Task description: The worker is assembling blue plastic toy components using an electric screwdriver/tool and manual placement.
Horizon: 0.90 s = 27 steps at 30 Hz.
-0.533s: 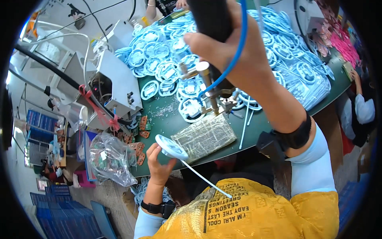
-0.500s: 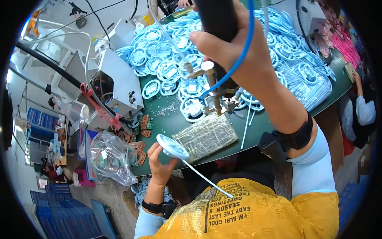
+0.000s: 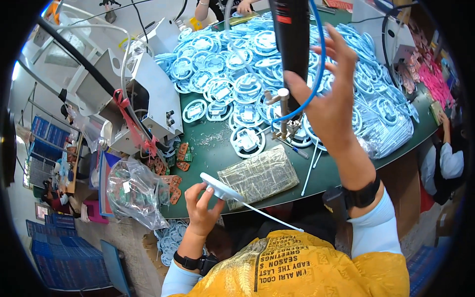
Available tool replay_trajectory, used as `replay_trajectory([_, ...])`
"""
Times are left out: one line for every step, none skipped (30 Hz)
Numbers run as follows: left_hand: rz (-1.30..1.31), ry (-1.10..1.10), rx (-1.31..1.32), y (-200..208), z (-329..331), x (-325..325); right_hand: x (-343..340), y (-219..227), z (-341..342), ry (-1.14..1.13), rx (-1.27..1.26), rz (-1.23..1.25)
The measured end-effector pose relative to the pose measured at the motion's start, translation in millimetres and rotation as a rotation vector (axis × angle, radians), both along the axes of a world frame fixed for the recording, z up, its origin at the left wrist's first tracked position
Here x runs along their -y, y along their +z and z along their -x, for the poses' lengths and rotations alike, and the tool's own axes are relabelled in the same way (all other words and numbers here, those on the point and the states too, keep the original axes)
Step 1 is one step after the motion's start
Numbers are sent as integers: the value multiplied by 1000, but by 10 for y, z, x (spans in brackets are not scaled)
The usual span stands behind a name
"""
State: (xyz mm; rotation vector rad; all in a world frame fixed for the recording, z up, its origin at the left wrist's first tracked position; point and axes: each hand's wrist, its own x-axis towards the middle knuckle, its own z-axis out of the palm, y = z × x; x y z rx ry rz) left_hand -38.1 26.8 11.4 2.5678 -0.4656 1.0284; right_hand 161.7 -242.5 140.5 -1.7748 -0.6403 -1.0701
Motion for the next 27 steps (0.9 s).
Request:
replay_trajectory([-2, 5, 9, 0, 6, 12, 49, -70, 56, -95, 88, 15])
replay_trajectory([8, 18, 16, 8, 19, 18, 105, -192, 137, -131, 174, 57])
replay_trajectory([3, 16, 18, 18, 16, 36, 153, -311, 252, -174, 261, 101])
replay_trajectory([-1, 3, 19, 39, -8, 76, 148, -360, 415, 30, 163, 169])
replay_trajectory([9, 0, 20, 36, -14, 103, 73, -404, 598, 238, 55, 234])
replay_trajectory([4, 0, 30, 20, -14, 114, -111, -383, 802, 376, -236, 344])
replay_trajectory([-2, -8, 43, 20, -18, 134, -230, -484, 883, 470, -303, 476])
replay_trajectory([3, -14, 46, 22, -14, 165, -322, -606, 951, 554, -313, 520])
replay_trajectory([11, -19, 64, 4, -8, 188, -387, -683, 1022, 619, -382, 565])
replay_trajectory([18, -25, 80, -8, -2, 204, -398, -731, 1055, 664, -439, 579])
replay_trajectory([22, -26, 80, -7, 5, 211, -401, -755, 1070, 709, -497, 592])
replay_trajectory([124, -32, 49, 12, 34, 218, -399, -761, 1067, 715, -500, 595])
replay_trajectory([225, -37, 17, 43, 68, 226, -389, -768, 1059, 716, -463, 589])
replay_trajectory([343, -46, -32, 125, 128, 218, -381, -777, 1055, 718, -427, 582])
replay_trajectory([349, -45, -37, 169, 147, 207, -367, -785, 1067, 719, -434, 585])
replay_trajectory([487, -92, -137, 211, 136, 193, -354, -785, 1084, 722, -415, 630])
replay_trajectory([626, -143, -239, 249, 100, 193, -340, -790, 1095, 722, -398, 676])
replay_trajectory([691, -219, -275, 310, 34, 214, -333, -791, 1104, 721, -407, 679])
replay_trajectory([695, -214, -279, 299, 6, 210, -336, -779, 1113, 729, -388, 683])
replay_trajectory([728, -282, -352, 267, -18, 202, -339, -773, 1121, 736, -369, 687])
replay_trajectory([761, -355, -423, 247, -38, 198, -344, -772, 1125, 736, -374, 688])
replay_trajectory([814, -394, -438, 242, -49, 221, -348, -770, 1128, 730, -349, 691])
replay_trajectory([817, -395, -440, 215, -43, 222, -350, -769, 1134, 723, -324, 694])
replay_trajectory([872, -428, -462, 175, -31, 219, -352, -771, 1145, 721, -325, 695])
replay_trajectory([926, -462, -484, 153, -16, 221, -353, -779, 1159, 715, -323, 691])
replay_trajectory([926, -464, -483, 158, -3, 250, -356, -786, 1173, 709, -321, 688])
replay_trajectory([995, -431, -444, 160, -25, 299, -364, -797, 1168, 700, -319, 692])
